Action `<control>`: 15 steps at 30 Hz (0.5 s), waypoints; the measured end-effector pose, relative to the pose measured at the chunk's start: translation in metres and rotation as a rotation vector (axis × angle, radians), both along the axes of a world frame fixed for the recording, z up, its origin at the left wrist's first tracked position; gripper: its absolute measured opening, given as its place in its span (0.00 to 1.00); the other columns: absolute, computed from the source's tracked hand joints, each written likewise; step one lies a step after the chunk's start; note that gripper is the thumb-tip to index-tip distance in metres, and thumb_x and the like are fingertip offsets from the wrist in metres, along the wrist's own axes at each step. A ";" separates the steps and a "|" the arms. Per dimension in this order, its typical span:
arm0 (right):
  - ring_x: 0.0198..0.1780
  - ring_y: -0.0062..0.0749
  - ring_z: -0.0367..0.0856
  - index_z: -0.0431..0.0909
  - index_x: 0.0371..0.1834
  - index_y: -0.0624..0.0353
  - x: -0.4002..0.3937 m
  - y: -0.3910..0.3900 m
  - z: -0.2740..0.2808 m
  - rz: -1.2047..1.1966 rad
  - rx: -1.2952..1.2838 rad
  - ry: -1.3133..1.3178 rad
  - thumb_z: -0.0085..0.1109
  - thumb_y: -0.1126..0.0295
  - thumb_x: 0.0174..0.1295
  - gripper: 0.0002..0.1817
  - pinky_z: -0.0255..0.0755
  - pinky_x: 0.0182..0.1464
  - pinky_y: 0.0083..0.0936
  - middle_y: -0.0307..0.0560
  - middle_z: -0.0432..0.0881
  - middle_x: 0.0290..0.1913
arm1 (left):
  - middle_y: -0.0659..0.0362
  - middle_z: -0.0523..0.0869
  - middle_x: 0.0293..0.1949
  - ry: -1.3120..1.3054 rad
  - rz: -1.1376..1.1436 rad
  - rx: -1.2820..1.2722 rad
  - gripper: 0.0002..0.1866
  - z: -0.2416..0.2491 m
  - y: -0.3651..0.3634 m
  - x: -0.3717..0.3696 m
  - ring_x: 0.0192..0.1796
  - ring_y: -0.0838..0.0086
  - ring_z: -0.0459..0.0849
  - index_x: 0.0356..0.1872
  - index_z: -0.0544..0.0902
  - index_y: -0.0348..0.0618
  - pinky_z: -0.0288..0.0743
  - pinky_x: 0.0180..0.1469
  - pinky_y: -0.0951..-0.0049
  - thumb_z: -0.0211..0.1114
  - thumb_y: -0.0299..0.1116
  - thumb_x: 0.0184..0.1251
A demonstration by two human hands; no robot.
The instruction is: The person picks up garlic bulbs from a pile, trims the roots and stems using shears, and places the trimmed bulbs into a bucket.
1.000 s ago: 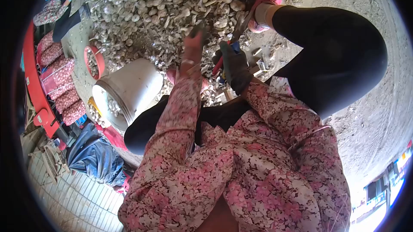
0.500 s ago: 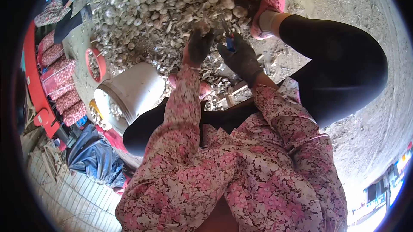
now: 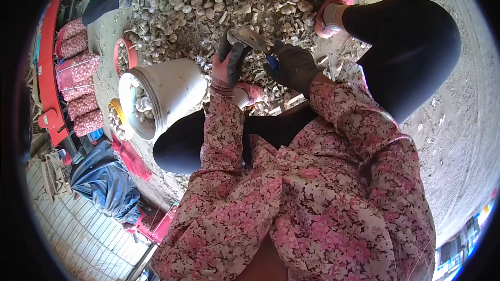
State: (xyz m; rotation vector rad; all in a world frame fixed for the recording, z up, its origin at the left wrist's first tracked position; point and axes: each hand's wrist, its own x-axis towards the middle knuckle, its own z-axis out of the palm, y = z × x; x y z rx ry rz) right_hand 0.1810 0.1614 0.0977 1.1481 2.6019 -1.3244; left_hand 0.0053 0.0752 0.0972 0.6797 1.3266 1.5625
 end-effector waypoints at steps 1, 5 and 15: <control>0.38 0.51 0.84 0.70 0.53 0.64 0.002 -0.004 0.001 0.006 0.002 -0.006 0.61 0.50 0.57 0.30 0.76 0.42 0.43 0.59 0.83 0.34 | 0.52 0.75 0.60 -0.006 0.006 0.002 0.30 0.000 -0.005 0.000 0.60 0.66 0.77 0.70 0.61 0.39 0.74 0.61 0.64 0.59 0.33 0.70; 0.39 0.53 0.83 0.67 0.54 0.67 0.006 -0.017 -0.009 0.097 -0.039 0.101 0.64 0.49 0.56 0.34 0.75 0.44 0.43 0.60 0.83 0.34 | 0.53 0.78 0.57 0.085 0.057 -0.004 0.29 -0.012 -0.016 -0.002 0.57 0.67 0.78 0.68 0.64 0.36 0.74 0.59 0.67 0.62 0.34 0.70; 0.40 0.56 0.81 0.69 0.44 0.62 -0.001 -0.020 -0.025 0.048 -0.086 0.068 0.63 0.59 0.57 0.20 0.74 0.42 0.47 0.59 0.81 0.34 | 0.52 0.76 0.59 0.222 -0.036 -0.060 0.31 -0.004 -0.016 0.005 0.59 0.71 0.76 0.70 0.60 0.35 0.70 0.62 0.70 0.61 0.32 0.70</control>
